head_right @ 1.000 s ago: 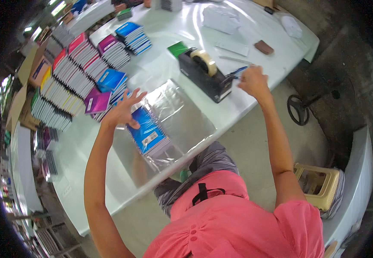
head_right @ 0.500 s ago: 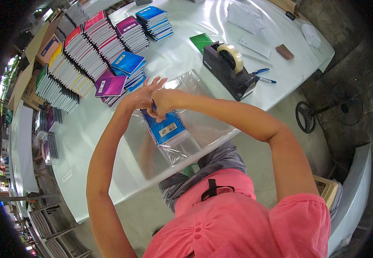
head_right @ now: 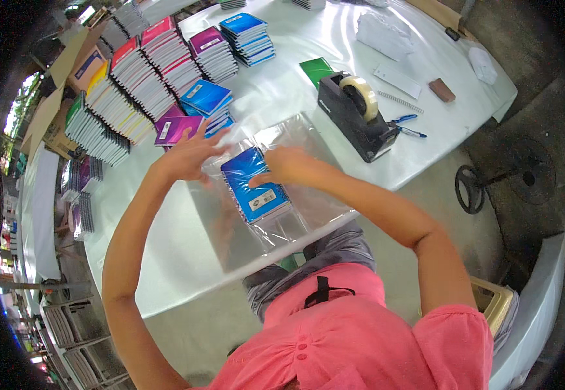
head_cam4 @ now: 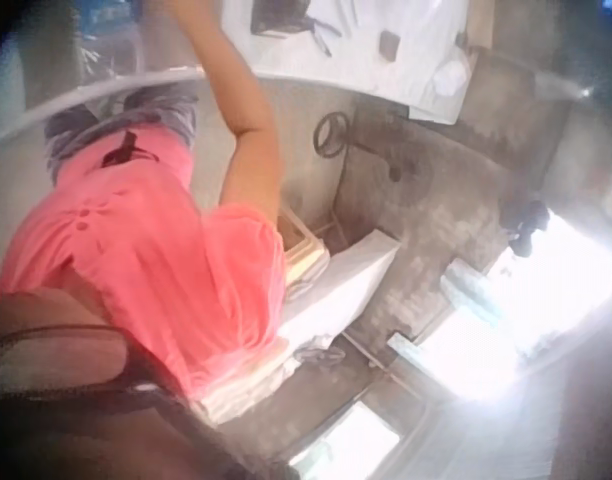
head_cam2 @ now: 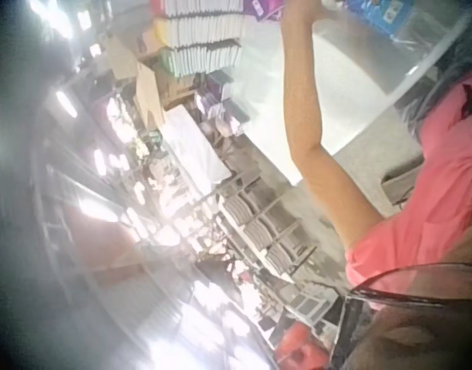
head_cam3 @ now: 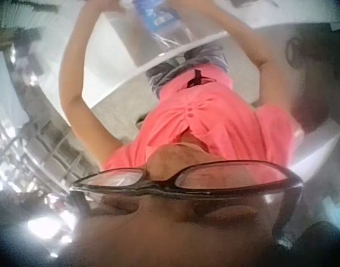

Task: The person picks up several notebooks of different colors, stacks them together, and places the stack into a plastic bag, then uses tape to seal the bag.

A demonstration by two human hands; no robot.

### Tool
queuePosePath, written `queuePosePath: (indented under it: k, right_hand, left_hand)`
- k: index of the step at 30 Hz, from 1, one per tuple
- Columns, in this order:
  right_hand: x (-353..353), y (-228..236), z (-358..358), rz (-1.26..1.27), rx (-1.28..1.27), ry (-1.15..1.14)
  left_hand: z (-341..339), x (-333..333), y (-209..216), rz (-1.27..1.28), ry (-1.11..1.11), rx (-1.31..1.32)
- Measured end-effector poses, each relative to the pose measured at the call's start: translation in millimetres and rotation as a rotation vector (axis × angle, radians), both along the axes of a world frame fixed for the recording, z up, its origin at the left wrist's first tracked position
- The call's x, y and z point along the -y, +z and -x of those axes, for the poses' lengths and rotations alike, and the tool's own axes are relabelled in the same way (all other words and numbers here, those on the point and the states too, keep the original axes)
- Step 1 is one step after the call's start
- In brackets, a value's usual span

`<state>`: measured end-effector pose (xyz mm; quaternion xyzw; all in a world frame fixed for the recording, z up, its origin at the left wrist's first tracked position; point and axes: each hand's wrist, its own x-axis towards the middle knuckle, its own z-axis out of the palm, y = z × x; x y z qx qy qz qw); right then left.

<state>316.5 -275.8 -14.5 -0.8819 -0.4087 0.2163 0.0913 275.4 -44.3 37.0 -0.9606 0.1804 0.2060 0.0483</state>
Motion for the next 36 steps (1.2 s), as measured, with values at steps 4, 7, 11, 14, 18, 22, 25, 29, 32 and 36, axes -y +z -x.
queuePosePath:
  k: [4, 7, 11, 14, 18, 22, 25, 29, 32, 36]
  right_hand:
    - [0.9, -12.4, 1.7, -0.199, -0.101, -0.161]
    - [5.5, -28.6, 2.5, -0.267, -0.171, -0.225]
    - [17.2, -62.7, 3.6, -0.589, -0.181, -0.223]
    - [11.3, -62.1, 16.2, -0.687, -0.293, -0.172]
    - [22.9, -1.1, 44.7, -0.903, -0.769, -0.319]
    - [20.0, 23.4, 65.8, -1.087, -0.458, -0.087]
    - [11.6, 20.6, 67.6, -1.087, -0.264, -0.012]
    - [3.5, -3.4, 63.4, -1.005, -0.254, 0.011]
    - [3.6, -18.1, 52.5, -0.869, -0.547, -0.042]
    - [13.6, -18.8, 33.0, -1.121, -0.376, 0.115]
  left_hand:
    - [-9.3, -13.5, -32.5, 0.109, 0.238, 0.31]
    - [10.6, -9.1, -64.2, 0.34, 0.544, 0.876]
    - [76.5, 37.5, -99.4, 0.369, 0.759, 0.575]
    - [102.8, 51.5, -118.1, 0.414, 0.733, 0.499]
    - [131.1, 67.1, -87.3, 1.526, 0.921, 0.206]
    - [154.3, 83.5, -46.2, 1.759, 0.868, 0.517]
    - [161.9, 88.7, -37.5, 1.708, 0.961, 0.608]
    - [162.5, 79.4, -69.1, 1.838, 0.99, 0.541]
    - [160.9, 76.9, -91.1, 1.822, 0.844, 0.576]
    - [159.6, 82.8, -77.3, 1.959, 0.867, 0.74]
